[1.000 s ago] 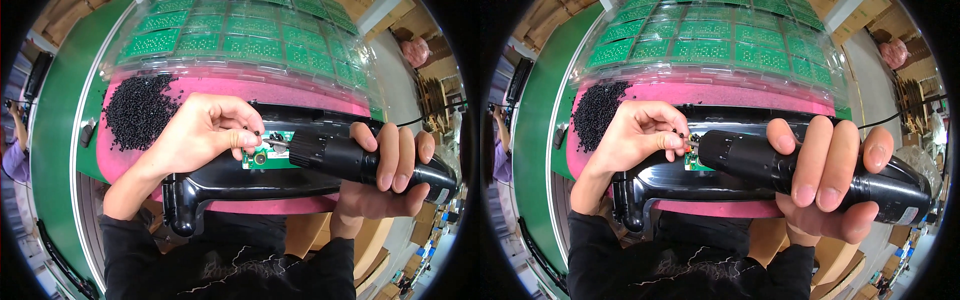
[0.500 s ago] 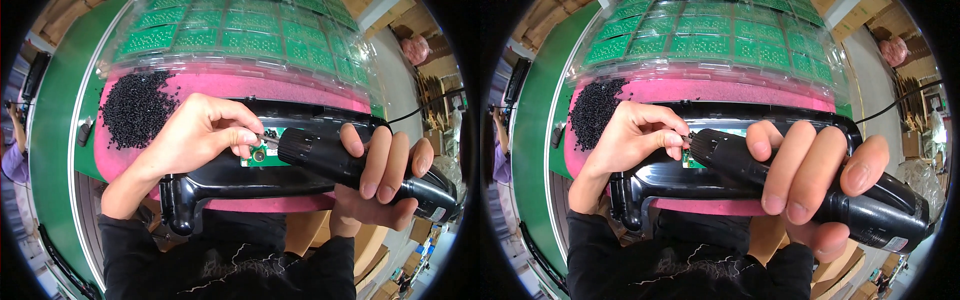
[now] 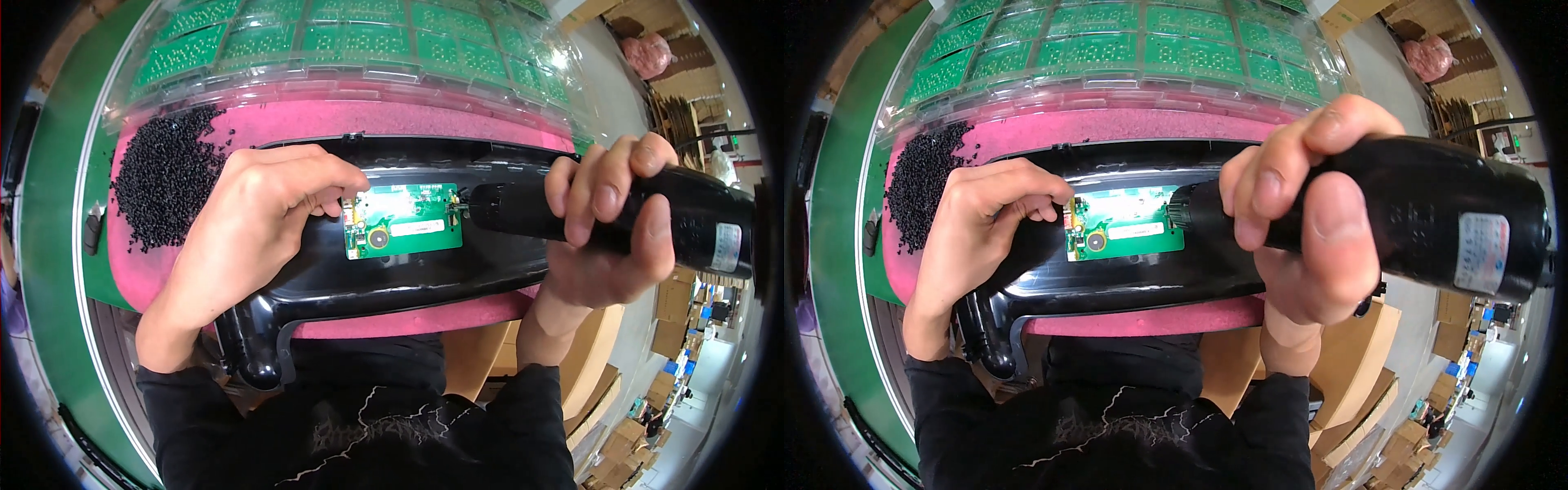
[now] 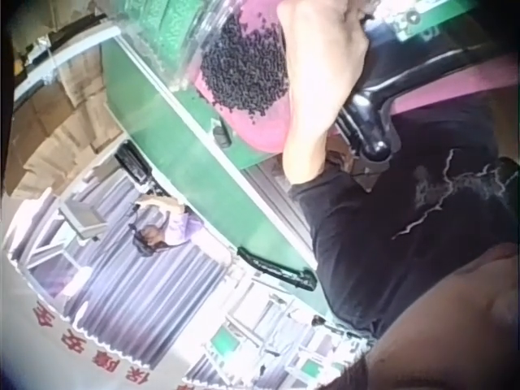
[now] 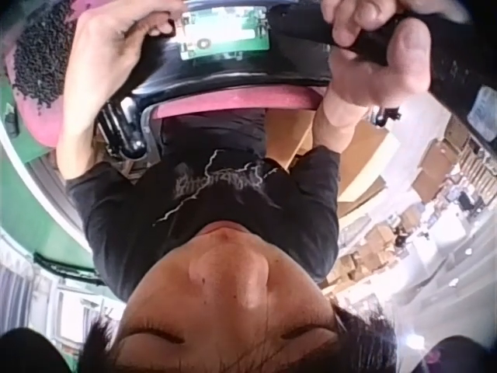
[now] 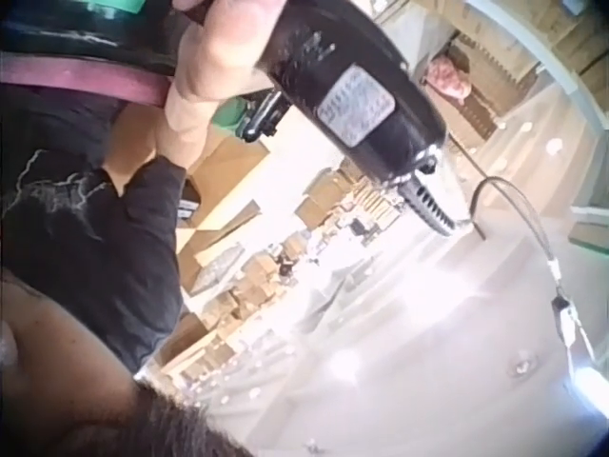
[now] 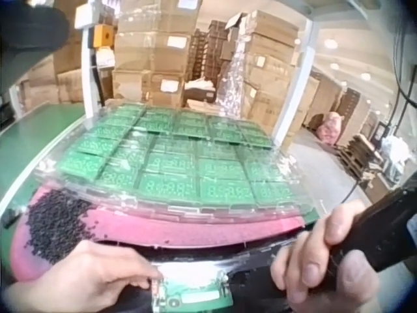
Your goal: Assembling circuit boards into plastic housings and securing them with screws using an electric screwdriver.
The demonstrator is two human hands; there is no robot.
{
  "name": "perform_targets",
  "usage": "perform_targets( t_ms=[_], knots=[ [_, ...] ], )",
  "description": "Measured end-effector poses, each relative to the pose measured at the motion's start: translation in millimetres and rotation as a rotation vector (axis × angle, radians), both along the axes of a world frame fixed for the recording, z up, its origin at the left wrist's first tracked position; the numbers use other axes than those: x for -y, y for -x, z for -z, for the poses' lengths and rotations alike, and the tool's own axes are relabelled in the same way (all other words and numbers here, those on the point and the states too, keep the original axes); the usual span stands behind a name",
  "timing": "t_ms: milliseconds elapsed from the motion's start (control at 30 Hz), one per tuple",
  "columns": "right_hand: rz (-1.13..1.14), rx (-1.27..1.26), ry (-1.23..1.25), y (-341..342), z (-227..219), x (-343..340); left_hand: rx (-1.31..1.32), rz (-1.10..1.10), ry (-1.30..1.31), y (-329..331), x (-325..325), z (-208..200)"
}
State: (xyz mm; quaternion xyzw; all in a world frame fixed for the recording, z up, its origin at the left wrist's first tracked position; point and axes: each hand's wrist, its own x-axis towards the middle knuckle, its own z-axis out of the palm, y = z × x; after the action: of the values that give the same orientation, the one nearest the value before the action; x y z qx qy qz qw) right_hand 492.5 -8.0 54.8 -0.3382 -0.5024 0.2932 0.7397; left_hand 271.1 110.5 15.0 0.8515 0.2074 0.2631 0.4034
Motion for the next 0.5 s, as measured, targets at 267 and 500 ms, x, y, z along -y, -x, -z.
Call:
perform_targets(
  t_ms=[267,500],
  knots=[
    [0.067,0.033,0.068,2.5,5.8,-7.7,-0.130,0.008,0.006,2.9,1.9,-5.8],
    [0.061,0.025,0.072,5.0,9.4,-11.1,-0.091,0.085,-0.080,7.0,0.9,2.8]
  ],
)
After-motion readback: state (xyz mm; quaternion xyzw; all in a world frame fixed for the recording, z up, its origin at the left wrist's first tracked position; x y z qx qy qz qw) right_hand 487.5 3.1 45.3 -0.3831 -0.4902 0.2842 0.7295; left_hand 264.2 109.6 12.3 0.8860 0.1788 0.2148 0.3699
